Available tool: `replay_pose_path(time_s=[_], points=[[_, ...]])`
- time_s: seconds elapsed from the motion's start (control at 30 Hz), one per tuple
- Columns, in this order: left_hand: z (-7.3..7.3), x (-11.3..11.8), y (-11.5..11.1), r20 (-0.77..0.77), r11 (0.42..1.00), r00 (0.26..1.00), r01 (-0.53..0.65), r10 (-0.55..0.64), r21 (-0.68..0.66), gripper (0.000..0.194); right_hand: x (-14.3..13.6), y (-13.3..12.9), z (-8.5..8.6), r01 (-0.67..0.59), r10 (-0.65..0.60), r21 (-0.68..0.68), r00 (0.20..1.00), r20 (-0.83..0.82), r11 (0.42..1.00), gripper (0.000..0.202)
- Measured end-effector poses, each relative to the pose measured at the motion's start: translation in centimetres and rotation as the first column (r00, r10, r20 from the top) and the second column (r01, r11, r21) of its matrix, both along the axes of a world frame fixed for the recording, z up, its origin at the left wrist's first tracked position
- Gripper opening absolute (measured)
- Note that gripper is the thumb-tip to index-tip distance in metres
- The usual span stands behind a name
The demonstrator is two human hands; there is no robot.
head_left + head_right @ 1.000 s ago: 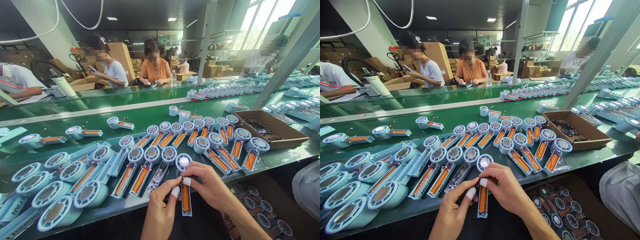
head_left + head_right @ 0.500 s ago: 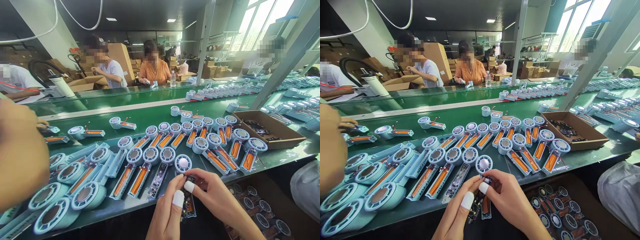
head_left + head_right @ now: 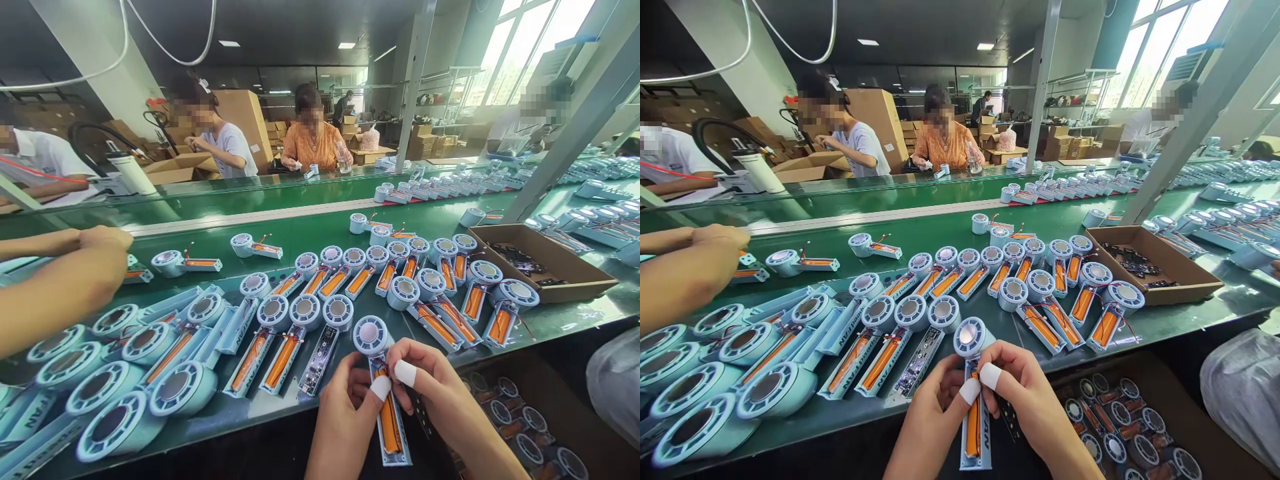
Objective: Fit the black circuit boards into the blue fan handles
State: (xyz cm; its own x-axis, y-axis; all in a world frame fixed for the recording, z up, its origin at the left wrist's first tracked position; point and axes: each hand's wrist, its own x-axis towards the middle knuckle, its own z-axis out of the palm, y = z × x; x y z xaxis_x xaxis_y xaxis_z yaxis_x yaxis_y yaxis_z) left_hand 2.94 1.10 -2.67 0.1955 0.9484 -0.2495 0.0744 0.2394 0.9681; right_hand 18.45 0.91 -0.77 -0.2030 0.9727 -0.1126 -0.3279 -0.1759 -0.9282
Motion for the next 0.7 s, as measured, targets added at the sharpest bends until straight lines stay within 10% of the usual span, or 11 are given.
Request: replay_pose_path(time_s=[0.13, 0.43, 0.57, 0.7], points=[[0.8, 0.1, 0.2, 0.381, 0.963, 0.903, 0.253, -0.2, -0.094, 0.051, 0.5, -0.5, -0.4, -0.041, 0.046, 0.084, 0.997, -0.06, 0.996, 0.03], [1.2, 0.5, -1.0, 0.1, 0.975, 0.974, -0.212, 0.205, 0.071, 0.043, 1.0, -1.2, 0.9, 0.035, -0.138, 0.251, 0.904, 0.405, 0.967, 0.023], [0.2, 0.6, -1.2, 0.007, 0.955, 0.96, -0.281, 0.281, 0.091, 0.048, 0.8, -0.9, 0.6, 0.073, -0.347, 0.405, 0.666, 0.66, 0.911, 0.017], [-0.5, 0.3, -1.0, -0.056, 0.925, 0.928, -0.361, 0.369, 0.12, 0.049, 1.3, -0.6, 1.1, -0.193, -0.374, 0.448, 0.326, 0.868, 0.873, 0.016]])
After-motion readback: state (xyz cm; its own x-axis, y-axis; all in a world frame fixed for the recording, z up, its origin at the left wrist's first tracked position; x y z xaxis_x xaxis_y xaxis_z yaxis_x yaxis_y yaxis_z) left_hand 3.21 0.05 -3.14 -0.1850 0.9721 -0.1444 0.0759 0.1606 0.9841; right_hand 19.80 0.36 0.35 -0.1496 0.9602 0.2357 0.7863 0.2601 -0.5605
